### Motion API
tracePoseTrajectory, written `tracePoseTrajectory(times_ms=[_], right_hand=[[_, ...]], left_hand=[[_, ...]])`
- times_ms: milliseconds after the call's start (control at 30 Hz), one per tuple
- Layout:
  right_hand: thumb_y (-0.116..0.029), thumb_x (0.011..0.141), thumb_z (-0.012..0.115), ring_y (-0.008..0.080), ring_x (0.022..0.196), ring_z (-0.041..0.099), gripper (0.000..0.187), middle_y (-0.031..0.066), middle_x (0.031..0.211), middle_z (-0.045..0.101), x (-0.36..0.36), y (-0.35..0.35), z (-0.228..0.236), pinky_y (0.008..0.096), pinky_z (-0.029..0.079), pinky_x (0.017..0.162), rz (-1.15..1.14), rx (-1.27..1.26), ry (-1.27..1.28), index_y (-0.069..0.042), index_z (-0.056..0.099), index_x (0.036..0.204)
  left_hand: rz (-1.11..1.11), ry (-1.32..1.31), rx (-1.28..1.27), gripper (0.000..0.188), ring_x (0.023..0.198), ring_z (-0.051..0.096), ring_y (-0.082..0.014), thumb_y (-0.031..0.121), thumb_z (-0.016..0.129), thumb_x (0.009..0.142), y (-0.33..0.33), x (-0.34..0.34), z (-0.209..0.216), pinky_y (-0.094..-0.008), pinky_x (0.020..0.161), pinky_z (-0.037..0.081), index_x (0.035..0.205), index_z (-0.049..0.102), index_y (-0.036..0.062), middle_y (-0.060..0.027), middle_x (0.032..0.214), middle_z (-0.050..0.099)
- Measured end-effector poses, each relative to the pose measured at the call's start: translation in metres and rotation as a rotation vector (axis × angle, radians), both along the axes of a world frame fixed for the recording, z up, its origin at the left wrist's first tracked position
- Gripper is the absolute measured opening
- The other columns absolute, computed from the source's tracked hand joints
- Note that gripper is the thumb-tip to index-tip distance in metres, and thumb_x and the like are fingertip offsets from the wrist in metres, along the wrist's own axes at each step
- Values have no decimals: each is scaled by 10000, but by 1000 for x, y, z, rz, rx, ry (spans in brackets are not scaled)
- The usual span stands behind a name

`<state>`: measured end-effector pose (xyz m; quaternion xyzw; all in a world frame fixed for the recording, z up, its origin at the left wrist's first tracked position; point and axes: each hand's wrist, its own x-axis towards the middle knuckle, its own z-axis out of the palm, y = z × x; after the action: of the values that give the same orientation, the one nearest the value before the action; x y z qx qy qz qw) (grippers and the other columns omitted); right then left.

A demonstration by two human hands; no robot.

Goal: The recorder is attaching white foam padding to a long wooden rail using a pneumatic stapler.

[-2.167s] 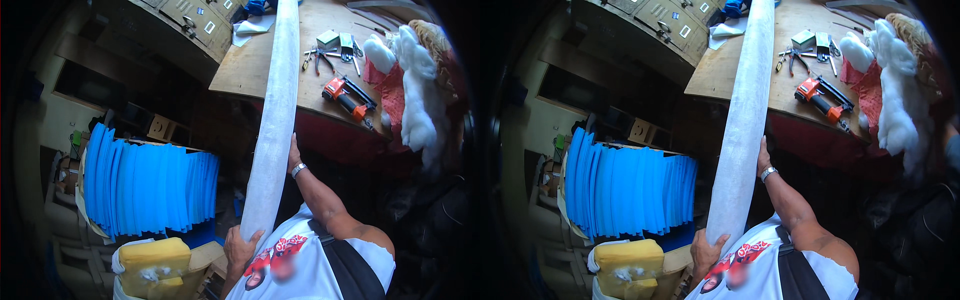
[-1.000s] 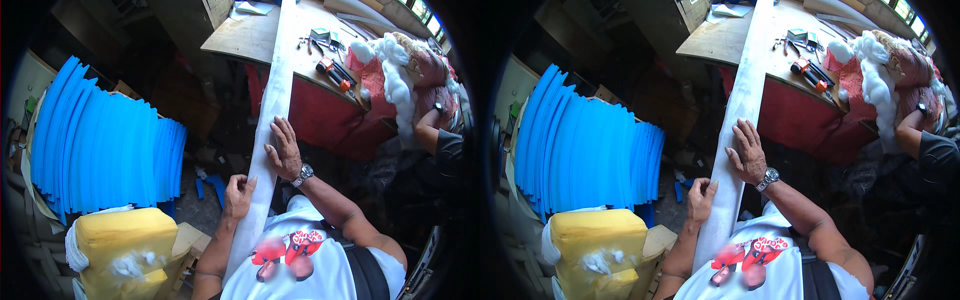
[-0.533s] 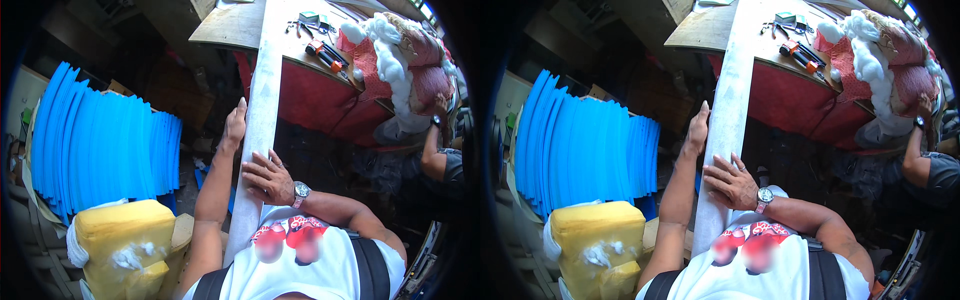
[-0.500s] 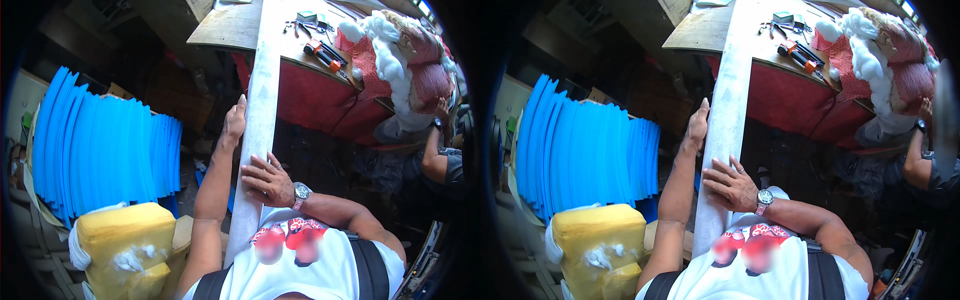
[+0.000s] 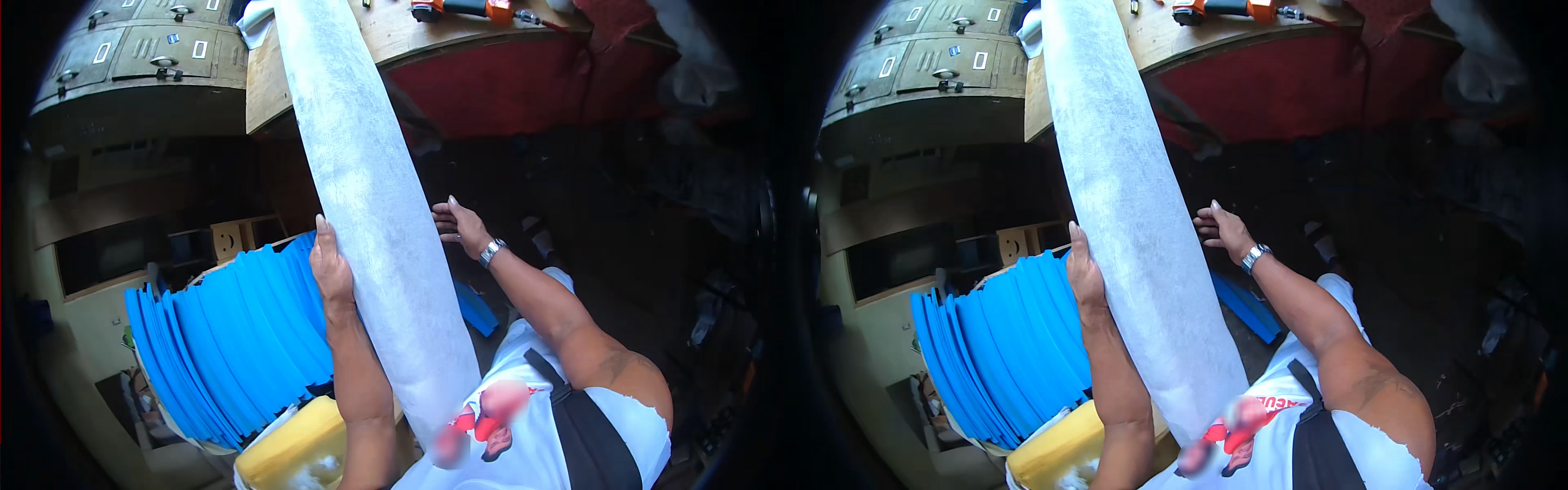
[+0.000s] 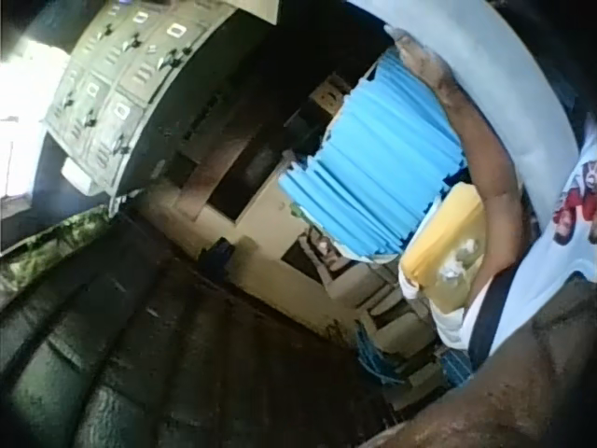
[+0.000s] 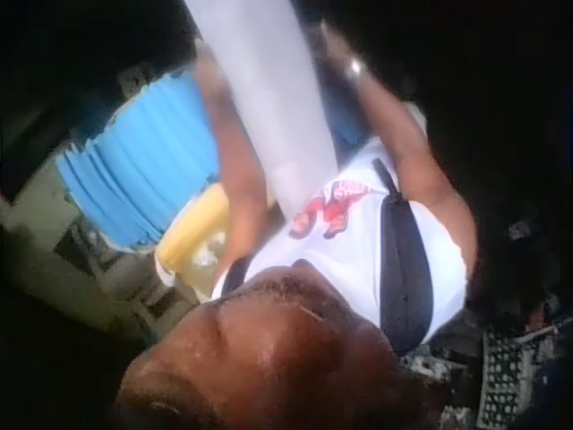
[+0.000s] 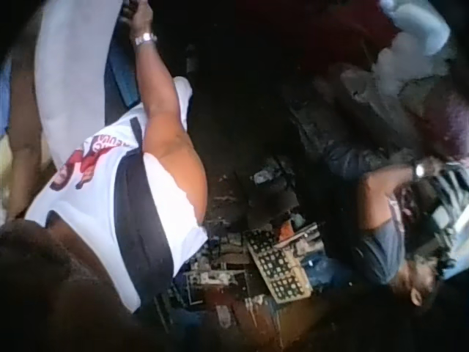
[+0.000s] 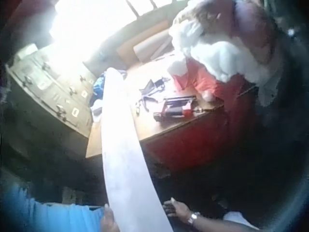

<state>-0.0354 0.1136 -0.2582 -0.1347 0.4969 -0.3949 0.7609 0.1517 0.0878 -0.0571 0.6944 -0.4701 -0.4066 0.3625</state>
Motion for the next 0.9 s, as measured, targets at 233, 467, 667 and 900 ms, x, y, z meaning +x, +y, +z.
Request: tracePoseTrajectory(times_ms=[233,467,667,900], right_hand=[[-569,1037,461,209,1047,660,649,130,1226,682,53,-75,-10,382,532,921,-79,142,-435,8,632,1281],[-620,1026,441,155,1022,662,733,146,1131,717,66,-99,-4,343,542,849,-51,-113,-125,40,643,1273],[-596,1057,363,171,995,652,721,123,1091,724,41,-84,44,327,504,914,-54,-331,261,36,648,1256],[-570,1069,247,370,1488,289,797,298,1575,308,43,-67,98,414,273,1209,5,-412,455,70,270,1543]], left_hand=[[42,372,-59,552,1093,657,-194,421,392,1105,-2,6,-11,-315,960,508,1282,613,-53,-146,1193,700],[14,379,-85,536,1045,672,-179,420,369,1109,2,11,-8,-318,942,510,1263,636,-18,-128,1145,718],[8,55,-169,551,1045,668,-167,454,395,1095,7,3,-4,-325,952,503,1224,668,-7,-109,1102,725],[81,252,-111,574,1006,668,-165,505,409,1077,6,-5,-2,-337,930,511,1204,682,17,-104,1033,725]])
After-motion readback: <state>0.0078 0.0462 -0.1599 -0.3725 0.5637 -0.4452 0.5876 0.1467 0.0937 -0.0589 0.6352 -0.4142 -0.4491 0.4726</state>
